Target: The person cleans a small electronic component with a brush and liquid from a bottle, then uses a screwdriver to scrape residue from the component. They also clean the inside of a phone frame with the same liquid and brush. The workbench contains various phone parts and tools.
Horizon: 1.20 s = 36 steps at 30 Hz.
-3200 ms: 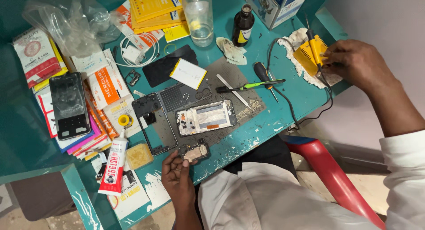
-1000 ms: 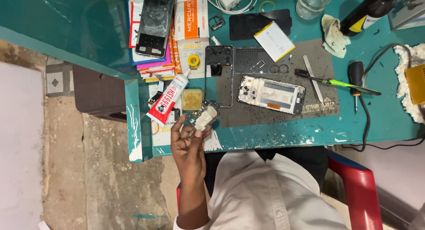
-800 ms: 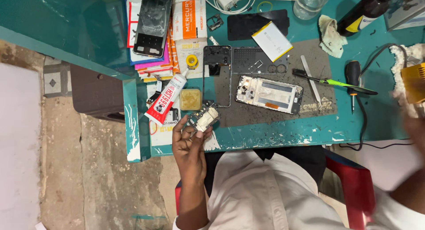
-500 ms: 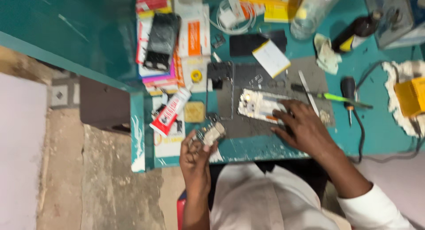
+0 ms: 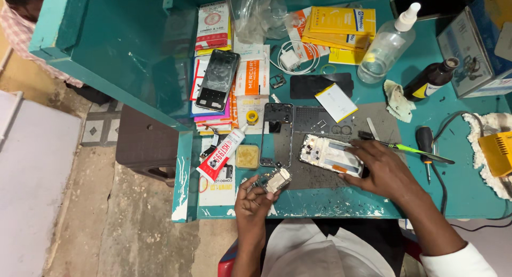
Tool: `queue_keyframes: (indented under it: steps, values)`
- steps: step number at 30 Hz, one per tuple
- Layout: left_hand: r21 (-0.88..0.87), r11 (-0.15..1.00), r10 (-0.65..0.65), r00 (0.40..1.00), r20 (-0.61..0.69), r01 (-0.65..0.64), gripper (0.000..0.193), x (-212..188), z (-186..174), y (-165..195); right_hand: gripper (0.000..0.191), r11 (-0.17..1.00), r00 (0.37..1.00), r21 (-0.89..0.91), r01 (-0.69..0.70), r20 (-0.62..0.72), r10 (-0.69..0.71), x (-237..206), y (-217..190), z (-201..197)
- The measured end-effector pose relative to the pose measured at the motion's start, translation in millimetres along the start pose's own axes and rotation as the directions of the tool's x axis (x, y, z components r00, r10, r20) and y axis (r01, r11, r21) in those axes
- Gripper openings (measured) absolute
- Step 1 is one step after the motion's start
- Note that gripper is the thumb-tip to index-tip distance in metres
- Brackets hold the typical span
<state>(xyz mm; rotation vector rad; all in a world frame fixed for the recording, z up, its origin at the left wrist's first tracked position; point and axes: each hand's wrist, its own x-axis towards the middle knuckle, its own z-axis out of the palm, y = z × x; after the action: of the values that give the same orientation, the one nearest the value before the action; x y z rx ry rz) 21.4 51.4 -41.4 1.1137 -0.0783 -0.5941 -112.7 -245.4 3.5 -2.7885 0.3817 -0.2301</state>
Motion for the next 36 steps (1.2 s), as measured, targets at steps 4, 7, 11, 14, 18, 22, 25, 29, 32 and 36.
queue_keyframes:
  steps: [4, 7, 11, 14, 18, 22, 25, 29, 32, 36]
  values:
    - [0.028, 0.999, -0.032, 0.999, -0.021, 0.032, 0.057, 0.3, 0.0, 0.9, 0.064, 0.998, 0.995, 0.068, -0.008, -0.099, 0.014, -3.5, 2.7, -3.3]
    - [0.016, 1.000, -0.002, 1.000, -0.007, 0.002, 0.057, 0.8, 1.7, 2.1, 0.059, 0.992, 0.981, 0.124, 0.028, -0.193, -0.003, -7.9, 3.2, -7.1]
    - [0.007, 1.000, -0.018, 1.000, 0.005, 0.018, 0.055, 0.3, 5.6, 3.5, 0.057, 0.983, 0.972, 0.178, 0.043, -0.235, 0.000, -9.8, 3.3, -10.7]
    - [0.003, 1.000, -0.028, 1.000, 0.008, 0.028, 0.055, -0.5, 7.8, 3.4, 0.055, 0.988, 0.982, 0.152, 0.030, -0.189, 0.000, -8.3, 2.6, -10.7]
    - [0.006, 1.000, -0.005, 1.000, 0.006, 0.005, 0.054, -1.8, 7.5, 1.4, 0.052, 0.992, 0.985, 0.119, 0.052, -0.172, -0.031, -6.6, 1.4, -9.7]
    - [0.004, 1.000, -0.006, 1.000, 0.010, 0.006, 0.055, -2.2, 6.3, 0.7, 0.052, 0.993, 0.983, 0.105, 0.057, -0.177, -0.038, -5.8, 0.7, -9.5]
    - [0.041, 0.999, -0.017, 1.000, 0.008, 0.016, 0.055, -2.1, 6.9, 2.5, 0.054, 0.994, 0.987, 0.102, 0.034, -0.163, -0.017, -5.0, 0.5, -10.4]
    - [0.043, 0.999, -0.012, 1.000, 0.003, 0.012, 0.055, -5.8, 7.8, 6.0, 0.056, 0.993, 0.982, 0.105, 0.052, -0.188, -0.031, -6.7, 3.4, -14.7]
    - [0.060, 0.998, -0.010, 1.000, -0.004, 0.010, 0.054, -8.1, 6.1, 8.7, 0.055, 0.993, 0.970, 0.098, 0.065, -0.240, -0.040, -10.9, 7.5, -19.1]
    - [0.044, 0.999, -0.003, 1.000, 0.008, 0.003, 0.054, -13.4, 1.9, 10.9, 0.054, 0.992, 0.966, 0.110, 0.057, -0.256, -0.027, -16.6, 13.4, -24.5]
